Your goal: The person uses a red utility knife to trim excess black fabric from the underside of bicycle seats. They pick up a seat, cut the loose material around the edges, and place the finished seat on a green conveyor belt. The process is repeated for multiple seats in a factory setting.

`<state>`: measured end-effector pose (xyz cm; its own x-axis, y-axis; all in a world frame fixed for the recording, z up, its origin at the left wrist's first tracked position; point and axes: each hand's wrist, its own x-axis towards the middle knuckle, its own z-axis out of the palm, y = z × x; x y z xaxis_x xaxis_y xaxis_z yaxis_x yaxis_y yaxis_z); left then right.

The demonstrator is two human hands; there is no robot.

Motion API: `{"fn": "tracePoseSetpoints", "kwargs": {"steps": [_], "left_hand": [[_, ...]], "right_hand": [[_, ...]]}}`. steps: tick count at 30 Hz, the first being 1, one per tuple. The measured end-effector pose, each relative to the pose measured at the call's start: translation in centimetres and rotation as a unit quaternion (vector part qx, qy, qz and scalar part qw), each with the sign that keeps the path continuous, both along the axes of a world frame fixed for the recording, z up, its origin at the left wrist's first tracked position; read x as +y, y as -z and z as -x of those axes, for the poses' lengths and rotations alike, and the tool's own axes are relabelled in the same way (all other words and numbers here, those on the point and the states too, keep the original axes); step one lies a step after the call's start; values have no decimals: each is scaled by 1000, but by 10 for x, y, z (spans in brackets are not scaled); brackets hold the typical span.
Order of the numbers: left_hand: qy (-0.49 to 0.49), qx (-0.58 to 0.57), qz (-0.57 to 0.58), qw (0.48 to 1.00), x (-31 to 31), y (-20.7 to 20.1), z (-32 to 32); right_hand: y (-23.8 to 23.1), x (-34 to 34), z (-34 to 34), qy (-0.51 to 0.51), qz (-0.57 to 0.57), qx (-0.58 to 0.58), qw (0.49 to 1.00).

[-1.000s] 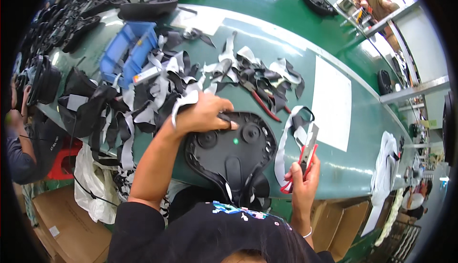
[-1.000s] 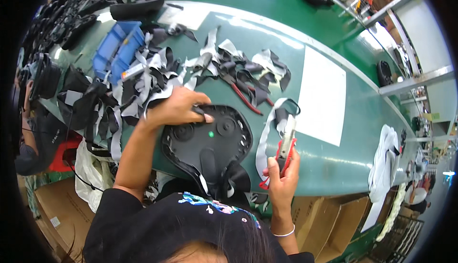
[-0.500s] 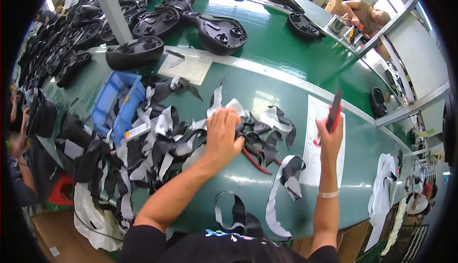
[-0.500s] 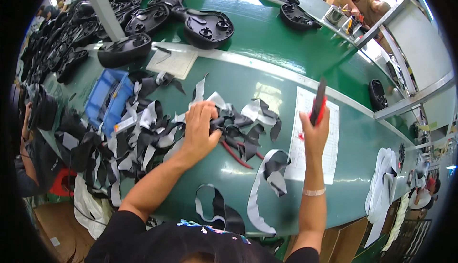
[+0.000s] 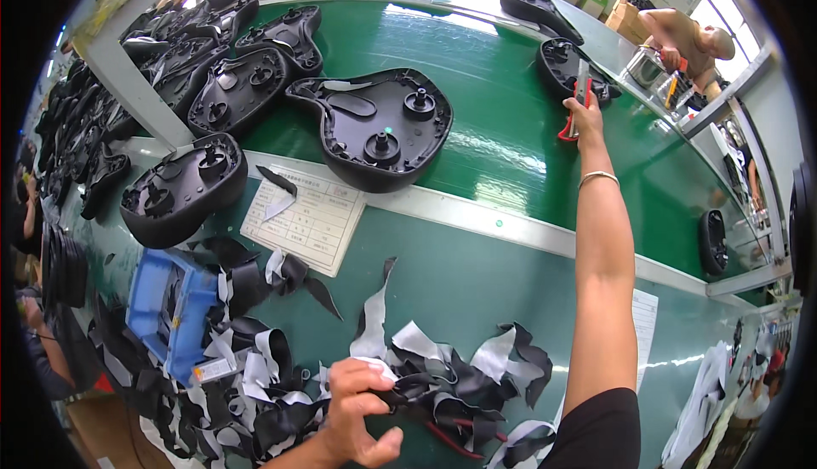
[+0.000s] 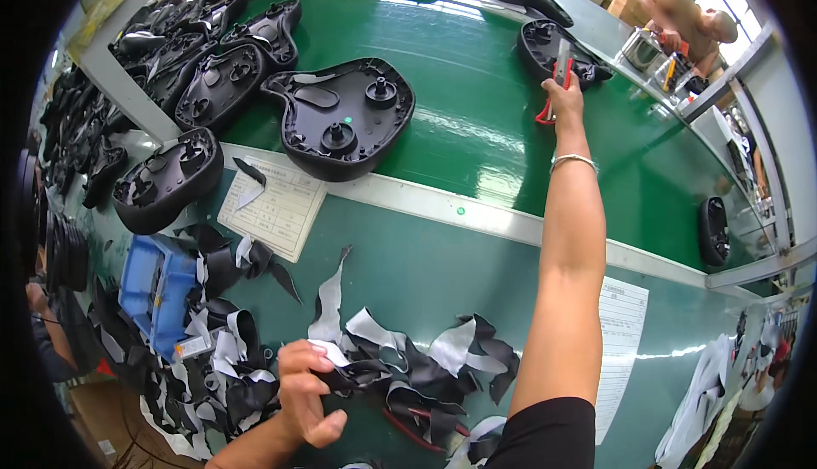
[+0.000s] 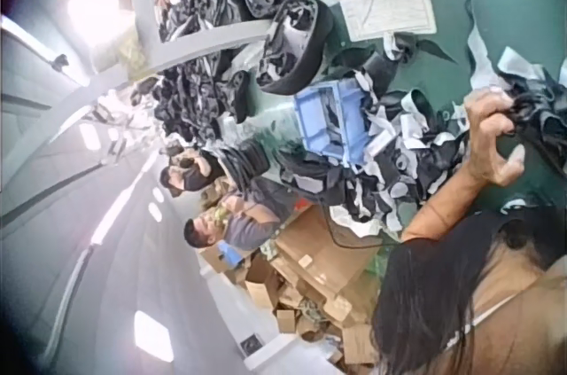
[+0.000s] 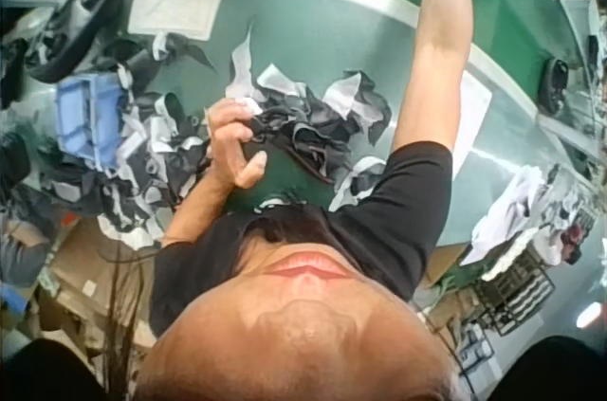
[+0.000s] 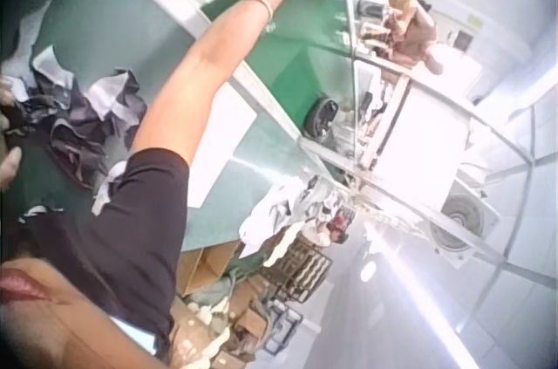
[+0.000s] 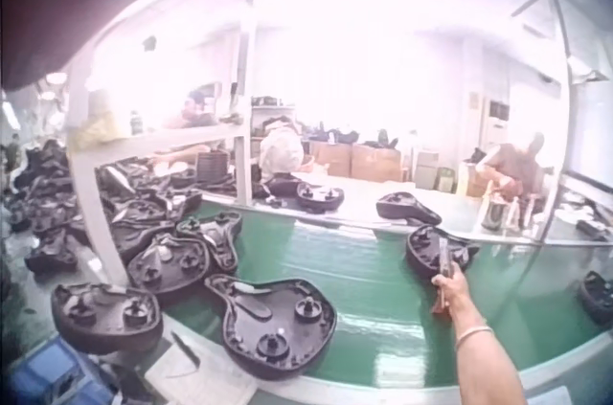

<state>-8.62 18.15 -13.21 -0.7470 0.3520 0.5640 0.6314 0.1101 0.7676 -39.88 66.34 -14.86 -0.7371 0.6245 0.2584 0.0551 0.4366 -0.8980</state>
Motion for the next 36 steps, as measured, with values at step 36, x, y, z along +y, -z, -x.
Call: {"fn": "tracePoseSetpoints", "kwargs": {"steps": [36], "left_hand": [[72, -464, 45, 882, -42, -78, -37]], "right_hand": [[-85, -303, -571, -282, -439, -231, 821]]}}
